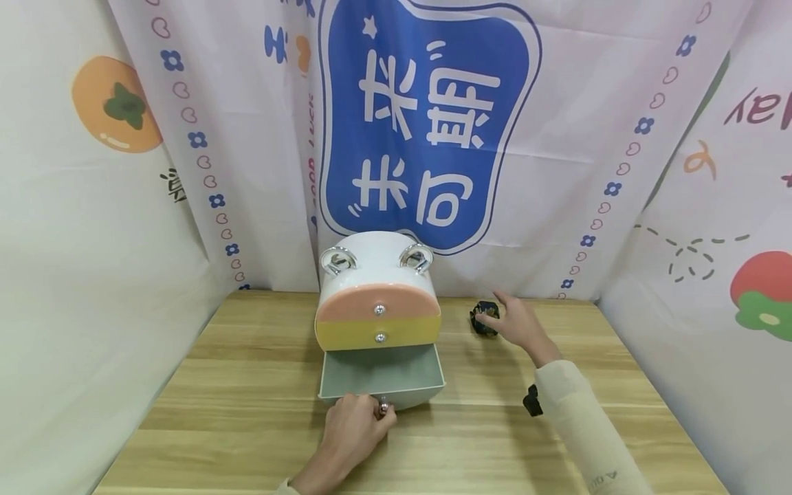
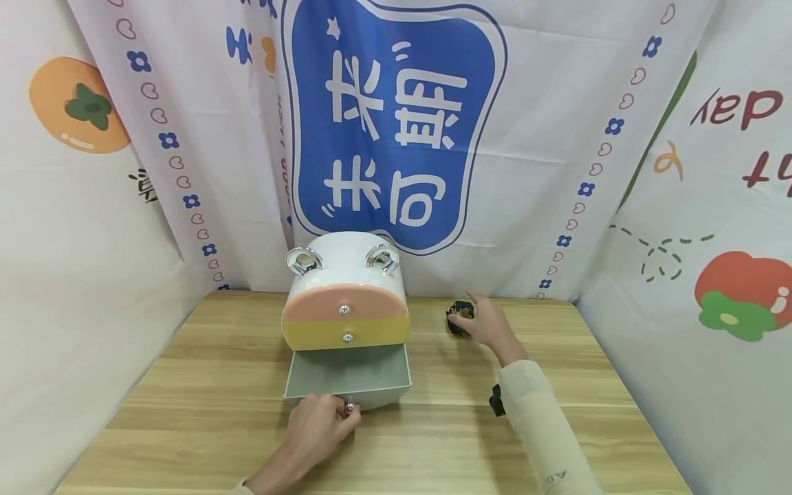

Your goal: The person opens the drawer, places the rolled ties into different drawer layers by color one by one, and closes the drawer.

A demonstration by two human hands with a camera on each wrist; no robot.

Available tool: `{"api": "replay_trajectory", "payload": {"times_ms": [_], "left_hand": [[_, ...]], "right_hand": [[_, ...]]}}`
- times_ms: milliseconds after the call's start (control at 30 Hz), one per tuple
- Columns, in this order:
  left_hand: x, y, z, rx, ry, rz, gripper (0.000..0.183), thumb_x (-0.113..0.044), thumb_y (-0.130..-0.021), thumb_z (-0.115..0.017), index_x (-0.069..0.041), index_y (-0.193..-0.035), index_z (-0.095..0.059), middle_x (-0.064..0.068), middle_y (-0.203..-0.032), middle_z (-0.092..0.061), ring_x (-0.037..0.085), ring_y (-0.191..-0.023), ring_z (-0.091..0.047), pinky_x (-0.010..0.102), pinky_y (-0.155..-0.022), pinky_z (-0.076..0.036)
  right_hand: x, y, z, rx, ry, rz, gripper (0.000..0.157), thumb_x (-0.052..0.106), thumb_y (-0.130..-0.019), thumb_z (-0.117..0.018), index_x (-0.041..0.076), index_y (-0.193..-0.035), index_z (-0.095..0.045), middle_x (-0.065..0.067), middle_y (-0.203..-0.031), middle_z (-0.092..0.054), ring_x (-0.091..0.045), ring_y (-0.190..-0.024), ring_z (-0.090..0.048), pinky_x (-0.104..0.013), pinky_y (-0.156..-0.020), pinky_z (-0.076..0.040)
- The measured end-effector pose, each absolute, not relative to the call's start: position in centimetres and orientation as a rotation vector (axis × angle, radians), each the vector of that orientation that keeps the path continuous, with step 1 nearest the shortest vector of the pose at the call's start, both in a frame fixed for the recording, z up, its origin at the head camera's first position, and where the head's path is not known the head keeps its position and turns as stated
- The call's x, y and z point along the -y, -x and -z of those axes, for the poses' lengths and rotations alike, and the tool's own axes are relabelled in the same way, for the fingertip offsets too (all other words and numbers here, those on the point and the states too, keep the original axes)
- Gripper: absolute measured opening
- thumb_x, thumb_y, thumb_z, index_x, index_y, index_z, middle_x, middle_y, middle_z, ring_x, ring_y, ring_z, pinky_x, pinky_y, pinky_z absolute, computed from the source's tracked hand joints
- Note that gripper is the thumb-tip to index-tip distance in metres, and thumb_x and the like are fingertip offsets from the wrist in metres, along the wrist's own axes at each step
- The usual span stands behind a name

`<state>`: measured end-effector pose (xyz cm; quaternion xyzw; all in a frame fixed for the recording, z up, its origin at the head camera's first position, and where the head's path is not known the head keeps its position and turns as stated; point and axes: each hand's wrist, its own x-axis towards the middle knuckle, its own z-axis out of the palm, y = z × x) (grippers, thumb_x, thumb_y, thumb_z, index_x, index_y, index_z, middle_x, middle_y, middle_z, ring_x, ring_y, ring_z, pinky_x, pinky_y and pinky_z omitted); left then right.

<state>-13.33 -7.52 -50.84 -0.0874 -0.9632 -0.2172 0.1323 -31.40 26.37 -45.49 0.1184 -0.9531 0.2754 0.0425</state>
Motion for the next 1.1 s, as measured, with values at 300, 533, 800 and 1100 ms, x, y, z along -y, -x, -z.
{"api": "replay_trajectory", "payload": {"times_ms": [300, 533, 800, 1100], "left_hand": [[7.7, 13.4, 50.7, 2.789, 0.266, 0.619, 0.058, -0.035, -0.089, -0.073, -0.027, -0.046, -0.036, -0.017, -0.045, -0.03, 0.0, -0.046, -0.031, 0.021, -0.04, -0.03], [7.7, 13.4, 50.8, 2.787, 0.275, 0.637, 0.056, -0.034, -0.088, -0.073, -0.027, -0.046, -0.037, -0.019, -0.046, -0.03, -0.002, -0.046, -0.03, 0.02, -0.04, -0.03], [7.9, 13.4, 50.8, 2.805, 0.27, 0.647, 0.056, -0.035, -0.09, -0.072, -0.026, -0.046, -0.039, -0.018, -0.046, -0.031, -0.001, -0.045, -0.03, 0.02, -0.04, -0.03], [7.9, 13.3, 50.8, 2.793, 0.279, 0.653, 0.058, -0.034, -0.09, -0.073, -0.027, -0.046, -0.036, -0.019, -0.045, -0.028, -0.003, -0.044, -0.027, 0.018, -0.039, -0.028]], "right_hand": [[-26.0, 31.8, 49.4, 2.884, -0.024, -1.074, 0.087, 0.044, -0.094, -0.079, 0.0, -0.158, -0.04, -0.032, -0.145, -0.058, -0.049, -0.13, -0.06, -0.06, -0.107, -0.052], [-25.4, 31.9, 51.1, 2.84, 0.065, -1.176, 0.08, 0.04, -0.094, -0.079, -0.005, -0.152, -0.047, -0.031, -0.143, -0.06, -0.047, -0.132, -0.06, -0.059, -0.112, -0.048], [-25.0, 31.9, 51.3, 2.844, 0.117, -1.172, 0.076, 0.037, -0.095, -0.079, -0.005, -0.15, -0.049, -0.031, -0.143, -0.061, -0.048, -0.133, -0.058, -0.061, -0.112, -0.048], [-24.8, 31.8, 51.4, 2.818, 0.15, -1.162, 0.063, 0.033, -0.096, -0.078, -0.007, -0.141, -0.059, -0.03, -0.13, -0.068, -0.044, -0.121, -0.066, -0.057, -0.101, -0.055]]}}
